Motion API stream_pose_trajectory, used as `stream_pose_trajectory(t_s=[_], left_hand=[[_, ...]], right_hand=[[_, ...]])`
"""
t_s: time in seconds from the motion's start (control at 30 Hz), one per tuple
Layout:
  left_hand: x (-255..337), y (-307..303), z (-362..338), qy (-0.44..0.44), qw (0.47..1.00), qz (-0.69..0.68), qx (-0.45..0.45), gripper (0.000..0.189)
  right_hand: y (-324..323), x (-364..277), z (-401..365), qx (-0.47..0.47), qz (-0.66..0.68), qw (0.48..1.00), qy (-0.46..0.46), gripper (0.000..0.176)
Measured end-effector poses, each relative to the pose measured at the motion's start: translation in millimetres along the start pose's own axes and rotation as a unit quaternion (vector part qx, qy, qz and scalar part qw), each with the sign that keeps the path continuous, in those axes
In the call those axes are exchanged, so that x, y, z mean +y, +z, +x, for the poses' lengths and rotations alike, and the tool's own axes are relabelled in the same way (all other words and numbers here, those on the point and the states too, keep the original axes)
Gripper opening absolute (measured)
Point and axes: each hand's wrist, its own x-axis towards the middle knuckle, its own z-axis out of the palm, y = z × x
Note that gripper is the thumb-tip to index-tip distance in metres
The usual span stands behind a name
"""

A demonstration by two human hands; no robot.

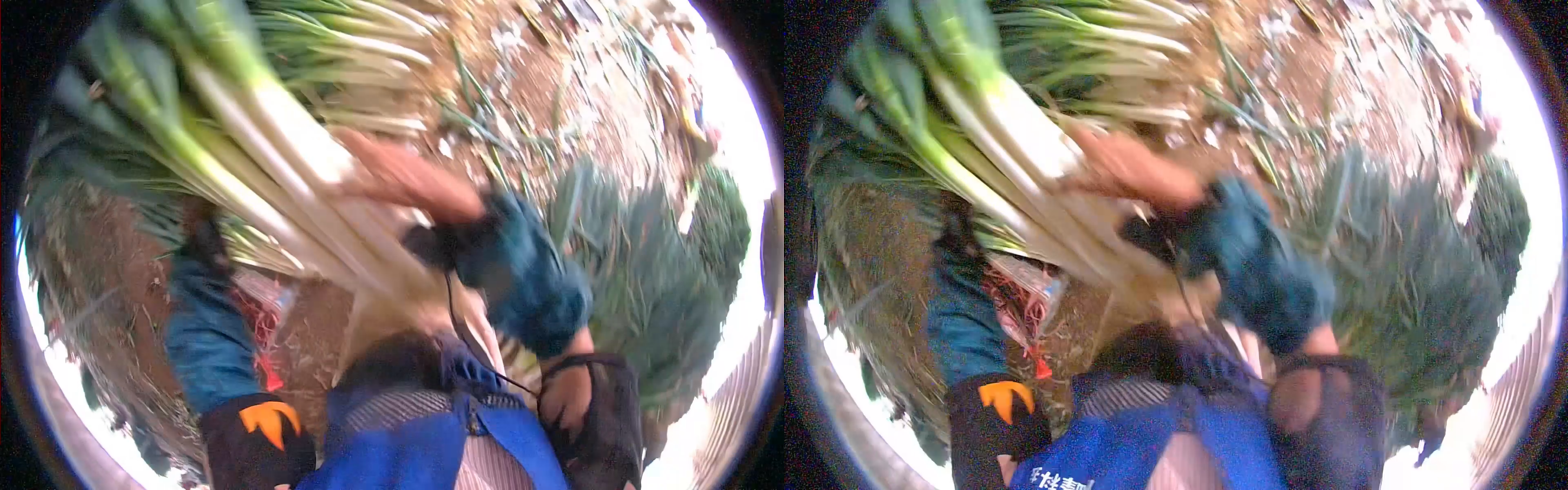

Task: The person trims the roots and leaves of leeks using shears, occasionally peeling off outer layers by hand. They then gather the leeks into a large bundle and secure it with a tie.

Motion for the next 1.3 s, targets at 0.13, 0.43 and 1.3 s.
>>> stream_pose_trajectory(t_s=[0.13,0.43,1.3], left_hand=[[-72,-174,-26,-0.133,0.984,0.009,0.116,0.050],[-178,-222,-144,-0.448,0.881,-0.016,0.149,0.058],[48,200,219,-0.182,0.849,0.422,-0.262,0.034]], right_hand=[[-40,109,-12,0.028,0.010,0.989,0.143,0.050],[43,200,-364,0.057,-0.104,0.841,0.527,0.050],[387,9,-421,0.376,0.390,0.535,0.648,0.040]])
